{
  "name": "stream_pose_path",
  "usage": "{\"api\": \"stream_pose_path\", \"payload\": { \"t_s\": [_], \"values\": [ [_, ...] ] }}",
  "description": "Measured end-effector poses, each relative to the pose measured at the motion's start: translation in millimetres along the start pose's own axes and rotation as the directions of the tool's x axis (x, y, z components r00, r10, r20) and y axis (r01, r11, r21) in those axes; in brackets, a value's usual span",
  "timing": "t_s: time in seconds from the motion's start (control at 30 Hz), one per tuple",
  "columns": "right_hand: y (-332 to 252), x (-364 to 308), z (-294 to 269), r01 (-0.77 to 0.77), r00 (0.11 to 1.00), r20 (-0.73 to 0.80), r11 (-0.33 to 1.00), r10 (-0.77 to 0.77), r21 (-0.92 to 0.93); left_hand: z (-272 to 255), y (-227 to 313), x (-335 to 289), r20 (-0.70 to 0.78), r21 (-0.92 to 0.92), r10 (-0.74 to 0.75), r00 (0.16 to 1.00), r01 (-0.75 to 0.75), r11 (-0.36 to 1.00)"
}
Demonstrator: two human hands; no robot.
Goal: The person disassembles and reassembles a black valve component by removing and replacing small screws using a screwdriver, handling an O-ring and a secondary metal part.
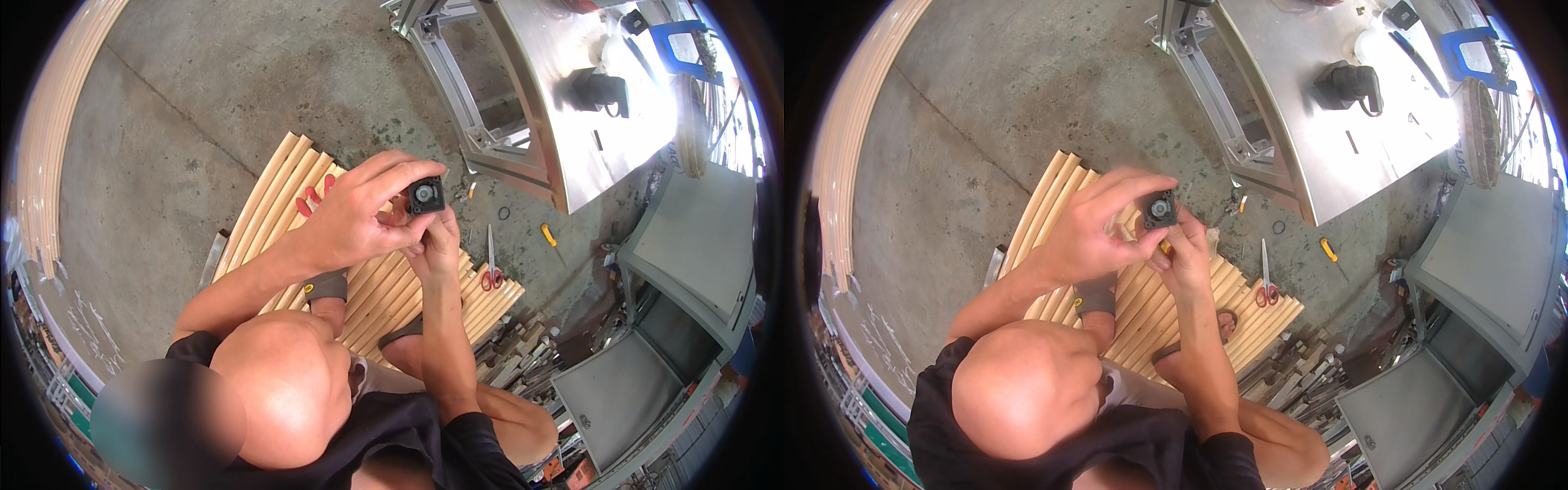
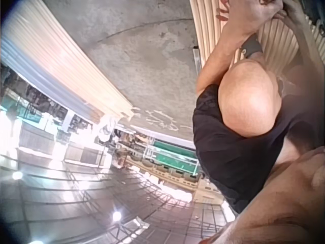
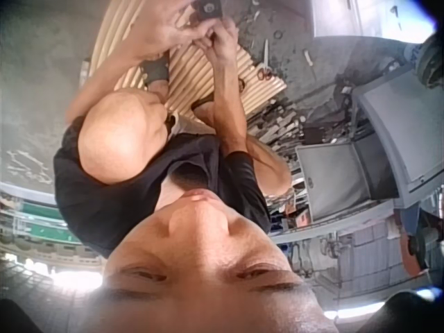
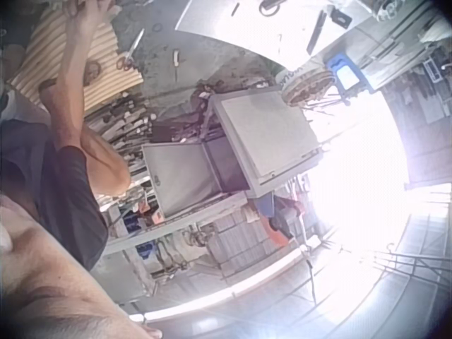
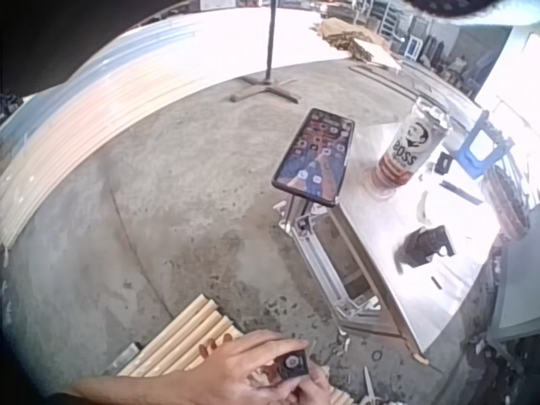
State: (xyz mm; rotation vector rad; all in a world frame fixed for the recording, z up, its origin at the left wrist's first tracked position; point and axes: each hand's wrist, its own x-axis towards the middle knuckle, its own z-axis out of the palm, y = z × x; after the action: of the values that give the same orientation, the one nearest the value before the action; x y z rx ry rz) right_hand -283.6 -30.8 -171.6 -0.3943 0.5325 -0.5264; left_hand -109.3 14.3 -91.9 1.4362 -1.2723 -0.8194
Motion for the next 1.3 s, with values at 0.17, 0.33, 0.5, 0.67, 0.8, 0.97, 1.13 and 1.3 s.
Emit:
{"api": "stream_pose_path", "payload": {
  "t_s": [0.17, 0.33, 0.5, 0.67, 0.8, 0.97, 1.13, 1.3],
  "values": [
    [3, 1, -9, 0.0, 1.0, -0.007, 1.0, 0.0, -0.016, 0, -1, 0, -0.011, 0.012, 0.033, 0.999, -0.033, 0.999],
    [14, 2, 3, 0.321, 0.872, -0.186, 0.815, -0.454, -0.482, 0, 4, 0, -0.014, -0.006, 0.014, 1.0, -0.014, 1.0],
    [16, 2, 15, 0.38, 0.77, -0.139, 0.622, -0.623, -0.684, 2, 3, -1, -0.035, -0.004, 0.012, 0.999, -0.012, 1.0],
    [17, 4, 17, 0.407, 0.765, -0.136, 0.636, -0.63, -0.655, 3, 4, 0, -0.042, -0.007, 0.014, 0.999, -0.014, 1.0],
    [21, 3, 9, 0.402, 0.78, -0.149, 0.669, -0.608, -0.625, 2, 4, 0, -0.045, 0.016, 0.04, 0.998, -0.039, 0.999],
    [20, 4, 7, 0.393, 0.789, -0.12, 0.645, -0.603, -0.655, 1, 4, -1, -0.04, 0.019, 0.043, 0.998, -0.042, 0.999],
    [15, 1, 17, 0.362, 0.809, -0.166, 0.7, -0.564, -0.615, 2, 3, -2, -0.011, -0.004, 0.015, 1.0, -0.015, 1.0],
    [15, 1, 15, 0.32, 0.807, -0.183, 0.675, -0.562, -0.665, 3, -1, -4, 0.015, 0.011, 0.001, 1.0, -0.002, 1.0]
  ]
}}
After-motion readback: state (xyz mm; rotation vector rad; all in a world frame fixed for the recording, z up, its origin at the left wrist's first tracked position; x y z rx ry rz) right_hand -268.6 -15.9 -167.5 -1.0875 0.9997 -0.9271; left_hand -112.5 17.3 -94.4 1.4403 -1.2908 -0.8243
